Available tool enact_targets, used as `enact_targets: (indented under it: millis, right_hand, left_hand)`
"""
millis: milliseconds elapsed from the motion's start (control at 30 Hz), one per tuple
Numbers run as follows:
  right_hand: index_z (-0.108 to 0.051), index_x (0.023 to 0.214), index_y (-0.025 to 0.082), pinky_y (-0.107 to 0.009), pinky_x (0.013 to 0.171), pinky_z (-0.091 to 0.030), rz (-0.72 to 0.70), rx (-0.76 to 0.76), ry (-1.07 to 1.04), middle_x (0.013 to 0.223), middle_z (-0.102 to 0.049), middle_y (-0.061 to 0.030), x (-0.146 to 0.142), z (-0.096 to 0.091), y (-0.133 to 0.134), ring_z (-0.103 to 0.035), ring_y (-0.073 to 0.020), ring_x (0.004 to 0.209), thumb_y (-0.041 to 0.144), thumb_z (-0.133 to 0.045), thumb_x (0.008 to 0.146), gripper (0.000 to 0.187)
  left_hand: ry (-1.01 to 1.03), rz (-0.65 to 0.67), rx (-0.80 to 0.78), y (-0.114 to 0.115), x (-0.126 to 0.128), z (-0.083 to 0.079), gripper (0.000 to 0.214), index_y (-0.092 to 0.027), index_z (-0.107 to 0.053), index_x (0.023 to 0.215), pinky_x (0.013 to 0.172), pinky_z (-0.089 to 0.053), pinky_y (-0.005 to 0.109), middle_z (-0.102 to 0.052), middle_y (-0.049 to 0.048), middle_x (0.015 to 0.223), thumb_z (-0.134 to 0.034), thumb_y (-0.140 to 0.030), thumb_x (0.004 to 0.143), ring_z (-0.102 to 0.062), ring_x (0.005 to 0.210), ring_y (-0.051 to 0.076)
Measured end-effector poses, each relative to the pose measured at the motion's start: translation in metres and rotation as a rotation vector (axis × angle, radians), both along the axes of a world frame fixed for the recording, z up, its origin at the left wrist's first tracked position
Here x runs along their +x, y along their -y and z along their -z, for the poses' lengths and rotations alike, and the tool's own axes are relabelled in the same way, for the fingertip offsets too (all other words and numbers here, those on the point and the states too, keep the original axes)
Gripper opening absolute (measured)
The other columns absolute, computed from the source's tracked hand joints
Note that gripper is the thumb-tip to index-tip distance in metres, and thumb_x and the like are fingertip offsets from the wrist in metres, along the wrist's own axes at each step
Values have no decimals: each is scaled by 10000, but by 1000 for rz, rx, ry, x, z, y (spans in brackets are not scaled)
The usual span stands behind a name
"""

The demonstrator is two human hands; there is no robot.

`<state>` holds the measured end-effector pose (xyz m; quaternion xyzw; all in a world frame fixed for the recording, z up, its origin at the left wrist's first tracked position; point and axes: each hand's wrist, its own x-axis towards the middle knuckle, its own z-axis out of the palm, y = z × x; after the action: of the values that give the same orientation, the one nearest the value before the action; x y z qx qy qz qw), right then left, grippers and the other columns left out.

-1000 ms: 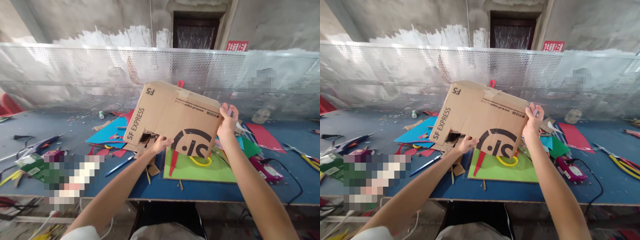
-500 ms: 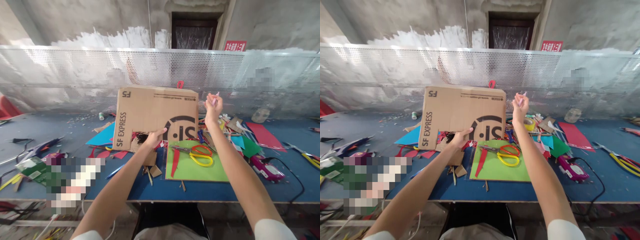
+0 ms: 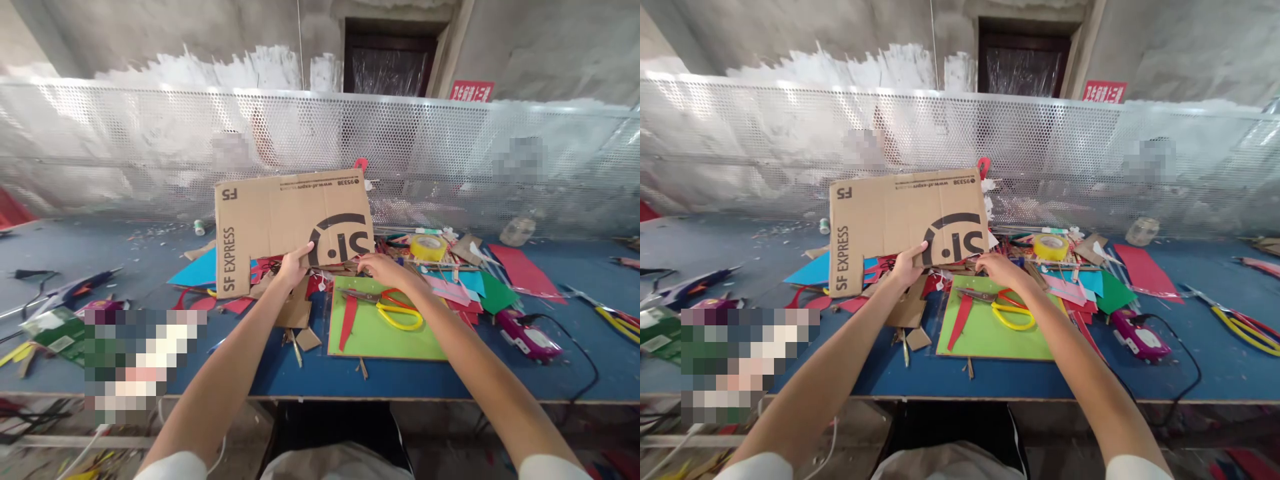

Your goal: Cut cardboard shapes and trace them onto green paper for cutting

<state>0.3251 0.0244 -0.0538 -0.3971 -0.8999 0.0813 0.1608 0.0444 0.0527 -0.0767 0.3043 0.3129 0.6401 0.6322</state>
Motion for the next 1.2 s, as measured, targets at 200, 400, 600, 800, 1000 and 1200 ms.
enact_targets:
  millis: [200,400,600,800,1000,1200]
  right_hand:
    - [-734,1006,172,-371,893,-573,193,-183,-399,1105,-791,-119,0,1,-1,-749,-232,963,79,-440,956,313]
    - [-638,1192,190,-329,742,-624,252,-489,-946,1025,-771,-116,28,8,15,-760,-194,797,336,-491,1008,277]
    - [-639,1163,198,-320,745,-571,349,-142,-530,1003,-783,-84,50,11,25,-722,-193,799,239,-539,966,225]
    - [-681,1189,186,-335,773,-481,633,83,-14,995,-773,-109,70,-1,31,-714,-254,870,199,-624,948,248]
    - [-704,1127,214,-305,652,-402,413,-190,171,892,-759,-66,66,-14,50,-684,-222,761,365,-657,961,229]
    - [-672,1332,304,-297,592,-362,195,-391,312,895,-730,-38,45,-15,64,-657,-222,713,409,-804,795,563]
  left_hand:
    - [-37,-19,-3,-4,-3,5,237,-101,-785,968,929,-655,416,-822,144,981,-834,-165,746,-788,1024,311]
    - [-80,17,-15,-3,0,9,232,-79,-789,894,915,-656,404,-817,163,943,-864,-120,679,-796,976,317]
    - [-127,-46,27,3,-5,13,384,-175,-806,875,983,-632,351,-825,80,950,-830,59,571,-768,1100,296]
    - [-85,-53,-4,-1,4,7,186,-101,-789,865,880,-661,377,-822,148,962,-860,-128,696,-798,949,300]
    - [-95,-78,-7,-2,5,7,229,-97,-794,903,834,-662,332,-826,126,963,-859,-133,686,-800,881,255]
    - [-105,-62,10,0,-2,12,245,-154,-800,944,884,-662,381,-824,100,962,-837,-117,705,-798,963,281]
